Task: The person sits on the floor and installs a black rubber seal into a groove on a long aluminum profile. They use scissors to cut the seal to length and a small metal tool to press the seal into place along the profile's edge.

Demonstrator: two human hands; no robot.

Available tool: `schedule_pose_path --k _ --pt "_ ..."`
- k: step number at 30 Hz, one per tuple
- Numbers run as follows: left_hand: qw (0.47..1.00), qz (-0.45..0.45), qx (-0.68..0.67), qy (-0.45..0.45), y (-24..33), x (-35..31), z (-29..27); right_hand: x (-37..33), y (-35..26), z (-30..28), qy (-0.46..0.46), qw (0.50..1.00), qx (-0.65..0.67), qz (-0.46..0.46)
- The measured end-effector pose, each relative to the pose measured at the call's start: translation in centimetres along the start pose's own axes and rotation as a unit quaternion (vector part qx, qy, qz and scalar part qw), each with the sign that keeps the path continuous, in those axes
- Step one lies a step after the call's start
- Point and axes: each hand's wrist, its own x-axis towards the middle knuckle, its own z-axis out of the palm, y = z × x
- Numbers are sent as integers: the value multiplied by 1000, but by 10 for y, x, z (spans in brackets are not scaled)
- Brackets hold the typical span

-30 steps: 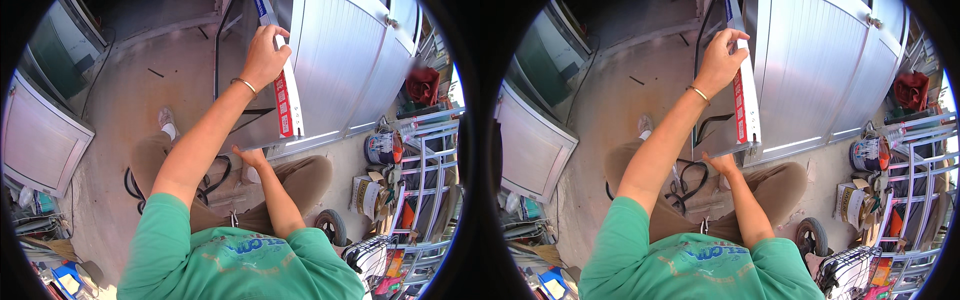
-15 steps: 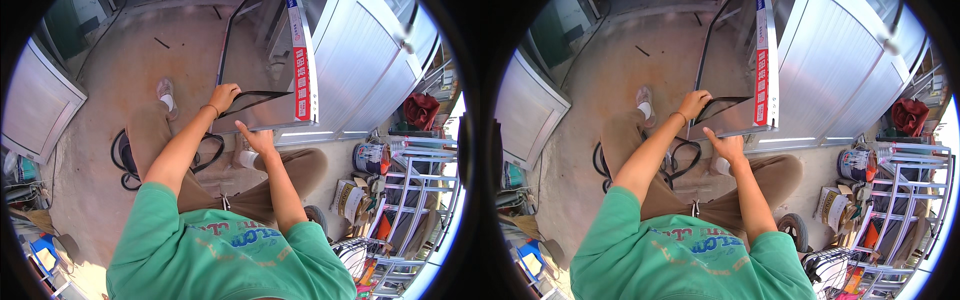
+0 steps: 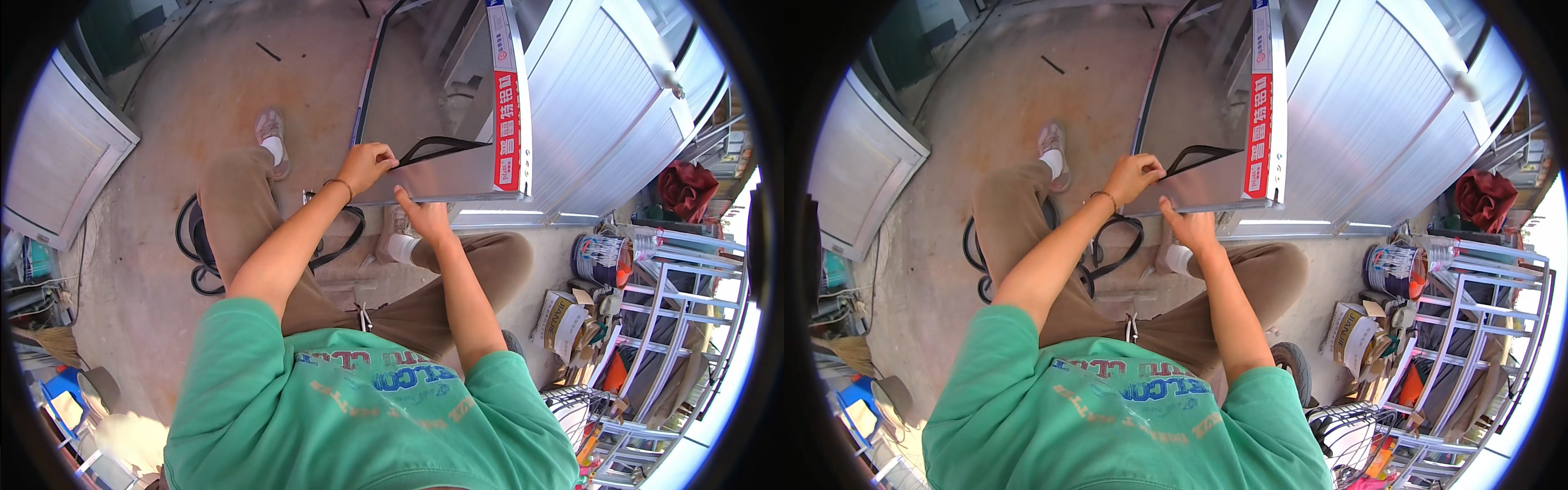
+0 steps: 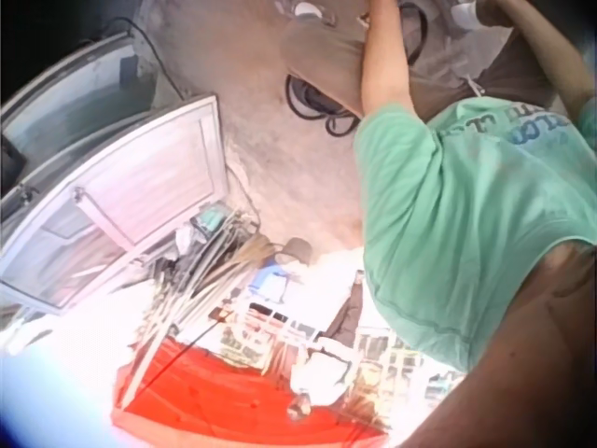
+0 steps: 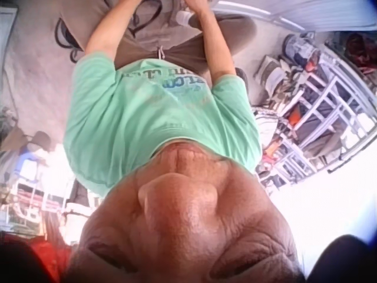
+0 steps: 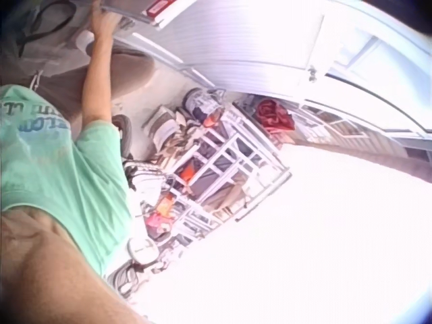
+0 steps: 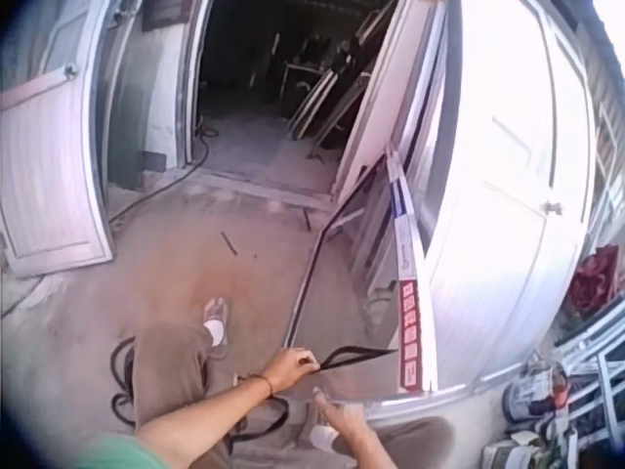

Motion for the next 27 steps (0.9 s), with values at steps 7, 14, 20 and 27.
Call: schedule_pose_path --k 7,14,20,27 --pt "979 118 161 -47 18 -39 -3 -1 5 1 6 1000 15 7" --pt "986 115 116 27 14 -38 23 -3 1 -2 -13 999 16 38" --pt "985 131 107 21 10 -37 25 -6 5 -4 -37 999 6 32" --pt "983 139 120 19 12 -41 25 -6 4 -3 -53 996 7 66"
